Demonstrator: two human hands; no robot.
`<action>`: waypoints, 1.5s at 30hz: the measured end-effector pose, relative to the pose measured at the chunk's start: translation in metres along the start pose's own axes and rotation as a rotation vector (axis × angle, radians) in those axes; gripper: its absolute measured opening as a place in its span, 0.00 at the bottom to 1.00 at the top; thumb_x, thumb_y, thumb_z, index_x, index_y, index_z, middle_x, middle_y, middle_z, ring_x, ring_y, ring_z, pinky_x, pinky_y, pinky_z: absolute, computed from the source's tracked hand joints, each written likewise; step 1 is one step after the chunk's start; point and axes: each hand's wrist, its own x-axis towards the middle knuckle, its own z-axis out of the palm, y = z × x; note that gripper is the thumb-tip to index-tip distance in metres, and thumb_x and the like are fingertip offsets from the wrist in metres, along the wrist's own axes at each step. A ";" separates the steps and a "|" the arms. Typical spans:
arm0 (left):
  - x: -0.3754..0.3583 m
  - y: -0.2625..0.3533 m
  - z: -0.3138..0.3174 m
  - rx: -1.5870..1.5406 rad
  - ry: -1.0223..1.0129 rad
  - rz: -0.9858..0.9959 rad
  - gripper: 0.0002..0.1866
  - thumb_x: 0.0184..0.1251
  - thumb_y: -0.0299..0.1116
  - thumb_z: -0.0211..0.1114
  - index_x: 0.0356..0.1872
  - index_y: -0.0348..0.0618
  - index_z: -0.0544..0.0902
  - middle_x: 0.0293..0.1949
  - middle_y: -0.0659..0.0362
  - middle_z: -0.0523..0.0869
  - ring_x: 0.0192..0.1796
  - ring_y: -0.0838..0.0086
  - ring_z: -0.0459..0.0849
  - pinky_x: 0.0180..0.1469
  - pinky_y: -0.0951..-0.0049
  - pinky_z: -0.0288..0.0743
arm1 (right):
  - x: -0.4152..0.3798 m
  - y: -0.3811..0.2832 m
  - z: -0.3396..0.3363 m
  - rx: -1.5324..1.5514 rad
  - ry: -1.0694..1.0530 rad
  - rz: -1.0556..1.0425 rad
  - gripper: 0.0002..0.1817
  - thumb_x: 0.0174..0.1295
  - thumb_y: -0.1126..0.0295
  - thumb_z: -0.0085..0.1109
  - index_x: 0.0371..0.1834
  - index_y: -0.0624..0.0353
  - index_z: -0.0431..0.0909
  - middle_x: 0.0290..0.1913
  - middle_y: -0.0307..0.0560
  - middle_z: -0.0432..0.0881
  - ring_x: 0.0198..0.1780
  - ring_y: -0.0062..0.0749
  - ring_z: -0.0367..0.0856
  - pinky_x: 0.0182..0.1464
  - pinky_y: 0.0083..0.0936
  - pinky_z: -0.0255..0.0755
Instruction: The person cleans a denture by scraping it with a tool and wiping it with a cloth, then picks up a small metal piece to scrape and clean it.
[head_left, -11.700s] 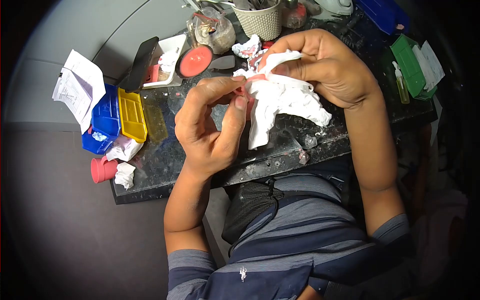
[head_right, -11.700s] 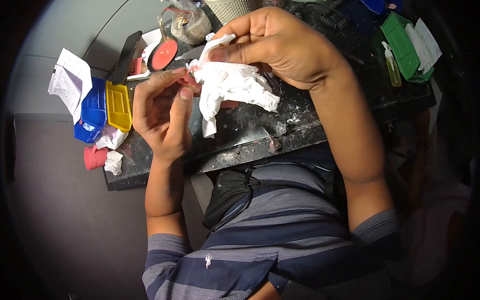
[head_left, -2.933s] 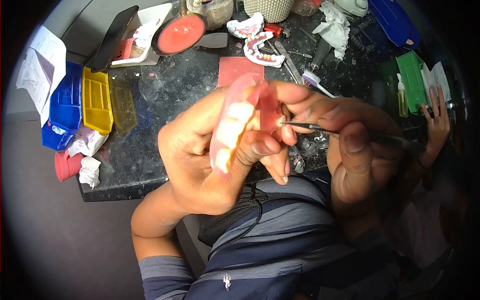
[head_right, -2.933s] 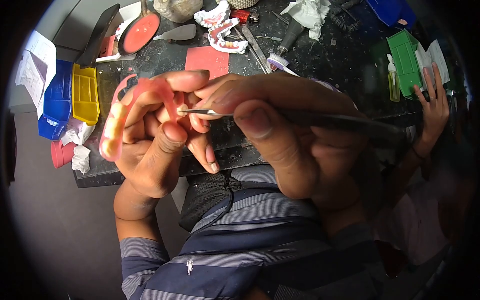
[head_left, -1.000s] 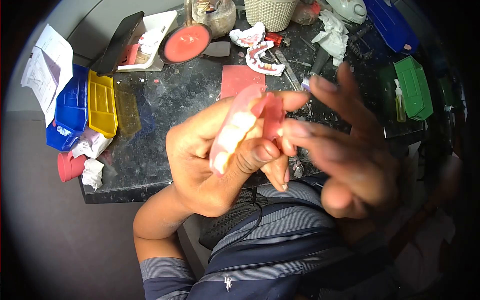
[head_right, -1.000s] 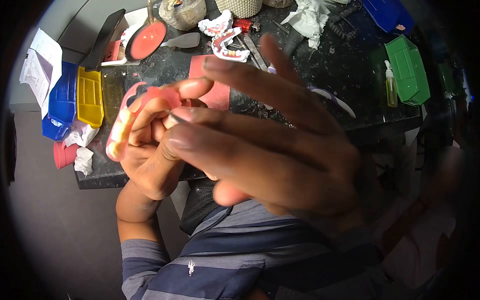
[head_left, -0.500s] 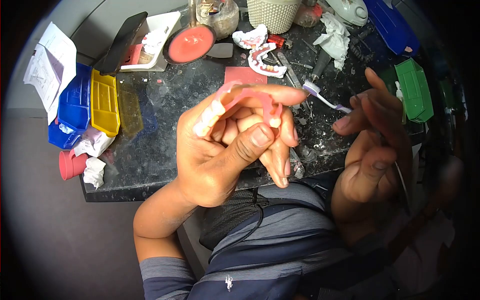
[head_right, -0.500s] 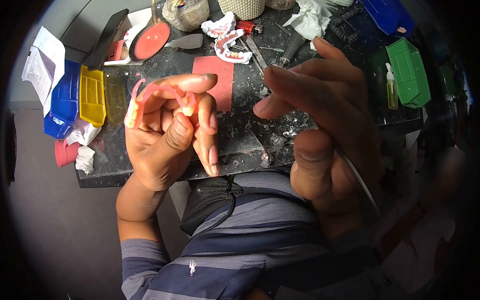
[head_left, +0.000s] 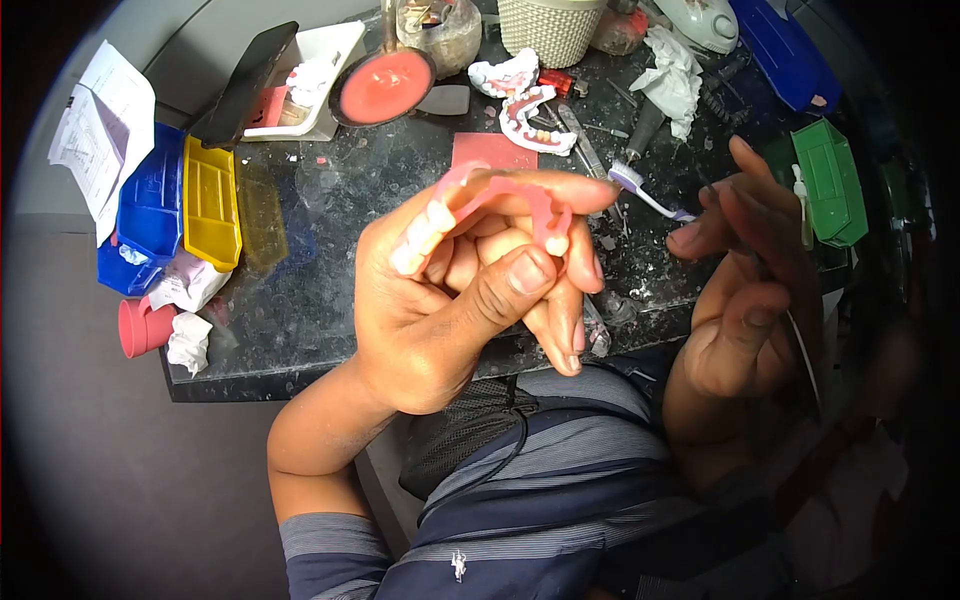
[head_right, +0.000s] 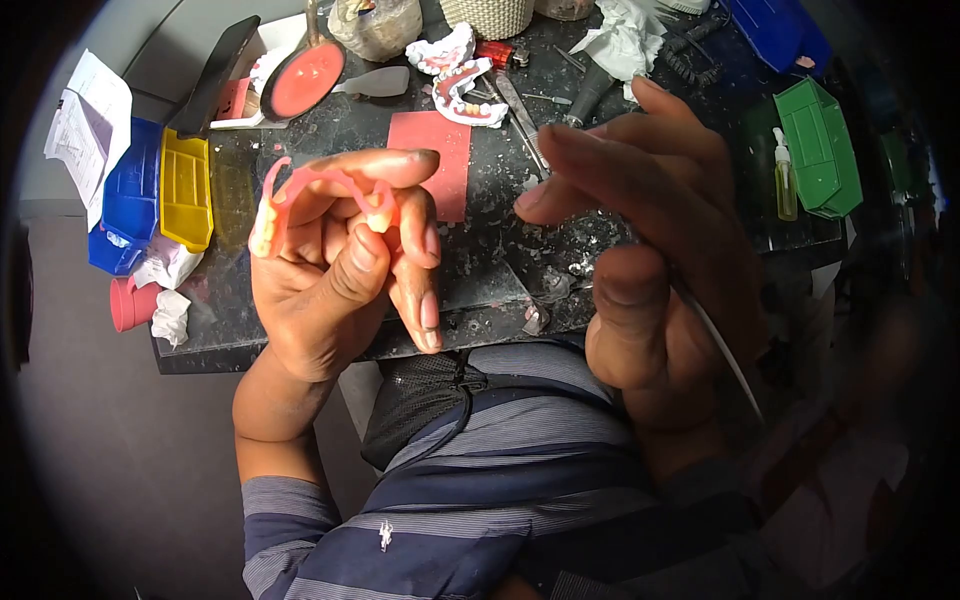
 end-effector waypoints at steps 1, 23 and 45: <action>0.000 0.000 0.000 0.002 -0.002 0.001 0.20 0.76 0.29 0.57 0.61 0.24 0.69 0.38 0.41 0.80 0.22 0.64 0.83 0.22 0.71 0.83 | 0.000 0.001 0.001 0.009 0.010 0.005 0.32 0.78 0.47 0.37 0.60 0.69 0.76 0.37 0.50 0.83 0.39 0.31 0.81 0.70 0.58 0.61; -0.002 0.007 0.002 0.025 0.032 -0.097 0.27 0.75 0.35 0.61 0.64 0.26 0.67 0.39 0.45 0.80 0.23 0.65 0.83 0.25 0.73 0.82 | -0.002 0.010 0.007 0.059 0.098 0.003 0.31 0.77 0.50 0.42 0.57 0.73 0.77 0.51 0.59 0.82 0.33 0.31 0.82 0.68 0.59 0.62; 0.000 0.001 -0.005 -0.097 -0.003 -0.078 0.29 0.75 0.36 0.60 0.65 0.23 0.63 0.41 0.41 0.82 0.23 0.65 0.84 0.26 0.69 0.83 | 0.000 0.018 0.011 0.046 0.320 0.207 0.23 0.78 0.58 0.43 0.53 0.68 0.81 0.37 0.48 0.87 0.44 0.31 0.83 0.62 0.36 0.69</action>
